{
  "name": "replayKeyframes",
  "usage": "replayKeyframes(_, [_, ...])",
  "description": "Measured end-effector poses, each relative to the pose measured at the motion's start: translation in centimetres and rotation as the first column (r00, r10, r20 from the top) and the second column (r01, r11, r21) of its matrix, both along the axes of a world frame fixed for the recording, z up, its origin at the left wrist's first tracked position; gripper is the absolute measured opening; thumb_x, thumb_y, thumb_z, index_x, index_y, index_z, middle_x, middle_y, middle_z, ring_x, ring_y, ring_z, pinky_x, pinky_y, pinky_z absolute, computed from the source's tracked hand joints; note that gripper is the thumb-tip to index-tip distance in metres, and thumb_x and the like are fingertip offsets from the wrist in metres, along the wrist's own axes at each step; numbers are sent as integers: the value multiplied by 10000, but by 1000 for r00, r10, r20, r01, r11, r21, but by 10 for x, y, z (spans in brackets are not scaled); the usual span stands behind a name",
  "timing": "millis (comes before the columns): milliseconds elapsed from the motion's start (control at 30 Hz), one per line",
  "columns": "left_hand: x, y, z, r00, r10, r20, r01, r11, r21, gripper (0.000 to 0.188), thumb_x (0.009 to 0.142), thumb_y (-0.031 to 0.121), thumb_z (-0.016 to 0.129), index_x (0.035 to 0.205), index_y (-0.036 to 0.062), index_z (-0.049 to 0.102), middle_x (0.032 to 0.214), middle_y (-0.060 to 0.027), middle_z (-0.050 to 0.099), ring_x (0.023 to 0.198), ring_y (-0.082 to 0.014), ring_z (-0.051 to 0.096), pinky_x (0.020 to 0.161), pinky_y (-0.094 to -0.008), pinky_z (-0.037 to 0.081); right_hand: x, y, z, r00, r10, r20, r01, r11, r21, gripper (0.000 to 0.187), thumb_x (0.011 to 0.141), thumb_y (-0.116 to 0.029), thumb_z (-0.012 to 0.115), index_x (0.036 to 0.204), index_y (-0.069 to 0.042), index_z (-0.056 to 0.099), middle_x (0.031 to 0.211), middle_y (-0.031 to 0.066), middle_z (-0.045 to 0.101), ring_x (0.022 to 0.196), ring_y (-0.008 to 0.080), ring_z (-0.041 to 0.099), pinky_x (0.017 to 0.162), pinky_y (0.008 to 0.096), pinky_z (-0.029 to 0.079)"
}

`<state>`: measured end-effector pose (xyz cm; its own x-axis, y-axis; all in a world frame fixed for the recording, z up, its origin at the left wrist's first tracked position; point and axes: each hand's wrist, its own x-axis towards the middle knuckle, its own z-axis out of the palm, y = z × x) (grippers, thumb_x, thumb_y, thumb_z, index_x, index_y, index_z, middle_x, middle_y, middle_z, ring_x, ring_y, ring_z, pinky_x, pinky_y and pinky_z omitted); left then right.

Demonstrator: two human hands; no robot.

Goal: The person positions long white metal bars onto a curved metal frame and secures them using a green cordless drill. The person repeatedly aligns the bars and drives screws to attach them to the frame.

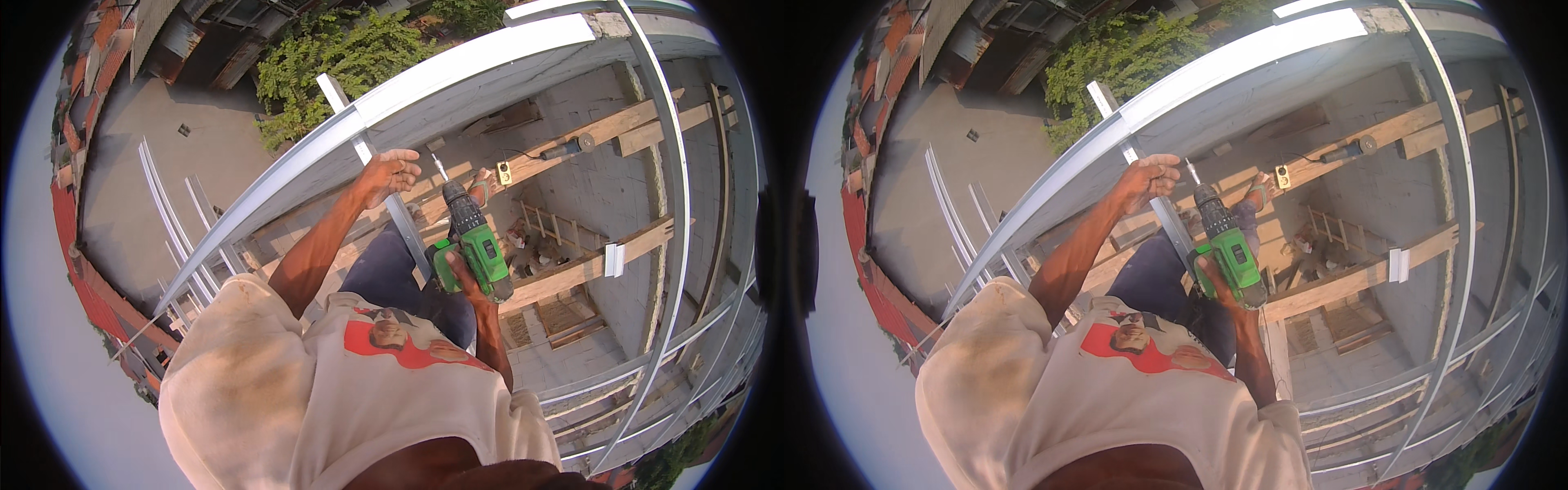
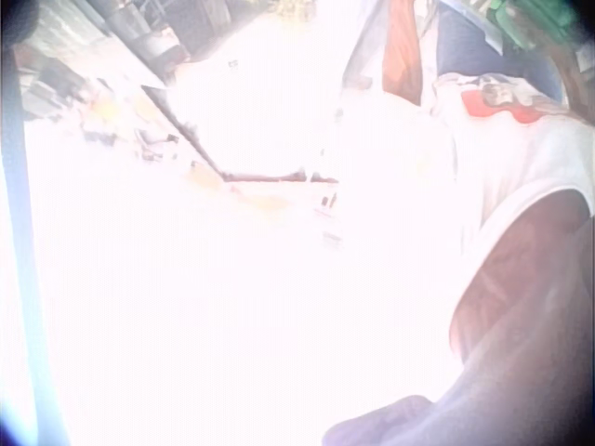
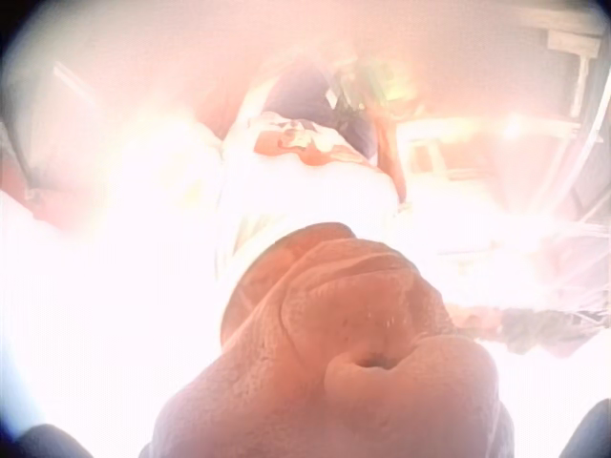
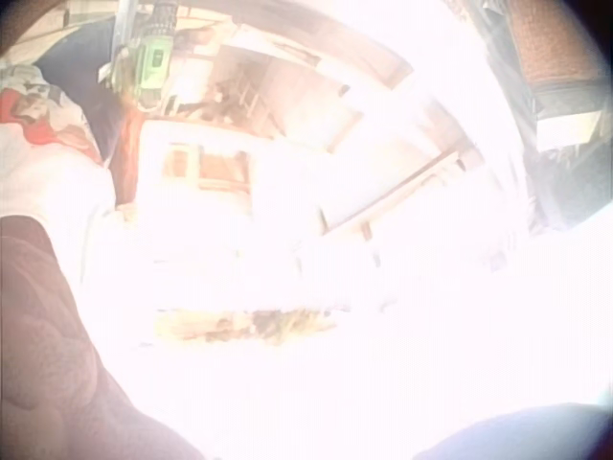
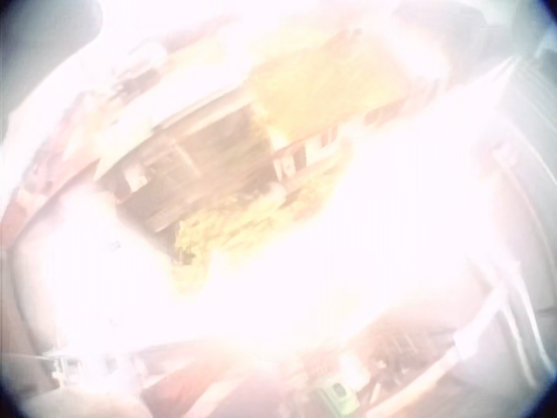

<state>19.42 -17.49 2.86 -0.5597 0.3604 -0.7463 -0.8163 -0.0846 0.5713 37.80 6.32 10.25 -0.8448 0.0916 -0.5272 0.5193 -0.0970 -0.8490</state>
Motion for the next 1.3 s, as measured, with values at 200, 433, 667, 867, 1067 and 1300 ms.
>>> replayKeyframes(200, [-57, -14, 2, 965, -148, -218, 77, 950, -304, 302, 1024, 98, 439, 1274, -35, 544, 962, -107, 644, 776, -147, 617, 683, -282, 517, 3, -3, -36, 998, 34, -47, -33, 999, 24, 322, 919, -285, 793, 1102, -49, 670, 777, -22, 599, 647, 77, 547, 587, 254, 440])
replayKeyframes(433, [-155, -18, -41, 149, -877, -457, -234, 418, -878, 766, 919, 663, 618, 1259, -23, 576, 868, -61, 545, 935, -241, 600, 948, -420, 473, -14, -33, -73, 999, -21, 26, 26, 983, -183, 301, 936, -197, 776, 1169, -33, 679, 859, 15, 654, 746, 142, 608, 685, 329, 502])
replayKeyframes(667, [-201, 20, -76, -171, -975, -144, 43, 138, -989, 741, 929, 640, 644, 1279, -9, 571, 925, -62, 555, 952, -212, 603, 971, -427, 463, -37, -91, -137, 978, -134, 162, 210, 668, -714, 348, 1010, -137, 637, 1304, 4, 516, 729, -3, 479, 574, 105, 454, 559, 275, 365])
replayKeyframes(867, [-210, 17, -82, -197, -974, -107, 224, 62, -973, 738, 929, 635, 647, 1282, -8, 570, 933, -62, 555, 954, -212, 602, 970, -426, 463, -46, -116, -175, 981, -142, 136, 195, 624, -756, 356, 1031, -167, 607, 1340, -20, 508, 727, 5, 464, 572, 109, 440, 564, 285, 361])
replayKeyframes(1067, [-216, 14, -92, -204, -974, -94, 301, 29, -953, 735, 929, 631, 649, 1286, -6, 568, 940, -63, 554, 957, -211, 601, 970, -425, 463, -47, -133, -200, 972, -174, 157, 226, 520, -824, 369, 1027, -150, 589, 1356, -10, 497, 746, 15, 474, 572, 112, 432, 566, 305, 373])
replayKeyframes(1300, [-215, 15, -104, -202, -977, -66, 347, -8, -938, 732, 929, 626, 652, 1290, -5, 567, 949, -63, 554, 960, -210, 600, 969, -424, 463, -47, -141, -220, 973, -183, 144, 214, 461, -861, 381, 1018, -139, 582, 1360, 0, 489, 754, 25, 478, 564, 117, 432, 564, 304, 373])
